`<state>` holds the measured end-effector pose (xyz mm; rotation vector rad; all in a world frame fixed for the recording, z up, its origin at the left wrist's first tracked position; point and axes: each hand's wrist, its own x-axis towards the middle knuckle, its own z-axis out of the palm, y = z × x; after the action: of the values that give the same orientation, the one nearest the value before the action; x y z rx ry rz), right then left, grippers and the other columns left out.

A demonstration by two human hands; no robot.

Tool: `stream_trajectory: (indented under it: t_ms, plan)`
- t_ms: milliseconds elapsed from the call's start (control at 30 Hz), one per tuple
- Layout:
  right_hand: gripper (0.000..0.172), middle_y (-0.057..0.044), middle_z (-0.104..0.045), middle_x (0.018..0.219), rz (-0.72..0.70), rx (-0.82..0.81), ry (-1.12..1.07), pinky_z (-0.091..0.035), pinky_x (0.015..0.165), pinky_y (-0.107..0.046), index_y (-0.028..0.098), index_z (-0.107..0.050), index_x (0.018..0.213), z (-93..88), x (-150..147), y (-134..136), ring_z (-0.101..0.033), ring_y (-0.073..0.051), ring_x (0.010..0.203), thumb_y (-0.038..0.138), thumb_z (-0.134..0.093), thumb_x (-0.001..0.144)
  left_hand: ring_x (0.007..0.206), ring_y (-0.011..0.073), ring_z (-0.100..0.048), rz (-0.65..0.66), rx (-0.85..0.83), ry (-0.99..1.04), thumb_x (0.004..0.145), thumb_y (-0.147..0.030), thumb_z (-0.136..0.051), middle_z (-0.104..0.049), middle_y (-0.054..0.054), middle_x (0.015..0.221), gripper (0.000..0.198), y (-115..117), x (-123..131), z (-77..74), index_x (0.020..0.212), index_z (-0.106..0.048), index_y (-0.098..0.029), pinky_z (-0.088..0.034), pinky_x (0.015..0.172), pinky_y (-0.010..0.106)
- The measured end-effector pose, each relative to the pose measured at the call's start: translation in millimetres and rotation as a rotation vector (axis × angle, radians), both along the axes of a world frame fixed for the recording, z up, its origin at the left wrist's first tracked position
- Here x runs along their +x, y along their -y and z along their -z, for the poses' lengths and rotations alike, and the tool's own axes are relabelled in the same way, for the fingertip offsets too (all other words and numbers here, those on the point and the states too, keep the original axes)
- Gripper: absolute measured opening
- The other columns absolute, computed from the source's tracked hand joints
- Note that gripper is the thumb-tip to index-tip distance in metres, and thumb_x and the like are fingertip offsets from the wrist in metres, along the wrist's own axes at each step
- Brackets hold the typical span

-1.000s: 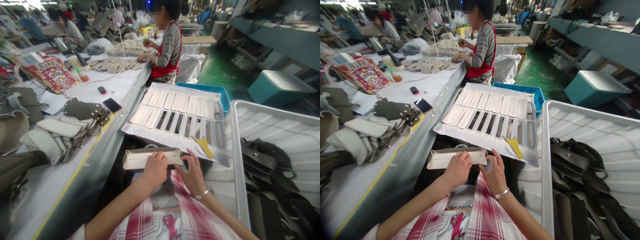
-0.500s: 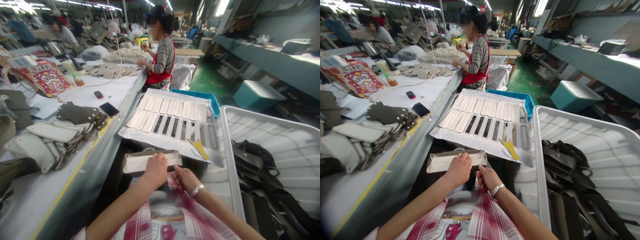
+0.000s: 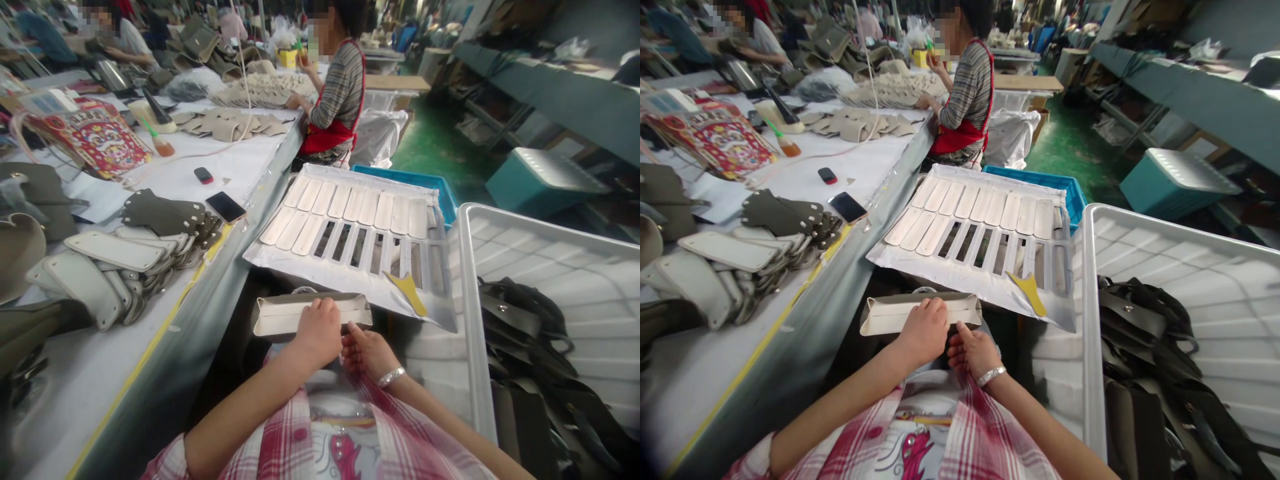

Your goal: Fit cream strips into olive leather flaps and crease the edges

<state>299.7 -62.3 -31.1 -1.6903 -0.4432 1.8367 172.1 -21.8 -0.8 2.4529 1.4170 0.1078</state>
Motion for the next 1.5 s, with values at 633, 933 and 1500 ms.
stream_trajectory:
  t_ms: [633,933,1500]
  plan:
    - [0.035,-0.008,-0.064,0.058,0.128,-0.044,-0.094,-0.047,0.041,-0.022,0.01,-0.057,0.068,-7.3,-26,-3,-0.061,-0.014,0.046,0.04,-0.049,0.086,0.087,0.0183,-0.049,0.004,-0.017,0.195,0.079,-0.015,-0.05,-0.052,0.007,0.091,0.011,-5,-44,-2.0,0.071,-0.057,-0.015,-0.044,0.085,0.033]
    - [0.036,-0.009,-0.065,0.058,0.085,-0.079,-0.168,-0.049,0.044,-0.025,0.009,-0.058,0.068,-6.8,-37,-7,-0.063,-0.017,0.048,0.038,-0.049,0.087,0.093,0.0216,-0.048,0.077,0.028,0.072,0.08,-0.016,-0.049,-0.05,0.008,0.092,0.009,-4,-41,-1.2,0.079,-0.058,-0.013,-0.044,0.085,0.034]
    - [0.034,-0.009,-0.067,0.06,0.037,-0.206,-0.149,-0.05,0.044,-0.023,0.008,-0.058,0.07,-19.6,-62,-15,-0.063,-0.015,0.048,0.036,-0.049,0.088,0.101,0.0221,-0.045,-0.126,0.125,0.14,0.083,-0.023,-0.05,-0.054,0.005,0.107,0.015,12,-118,-5.4,0.074,-0.061,-0.018,-0.034,0.087,0.041]
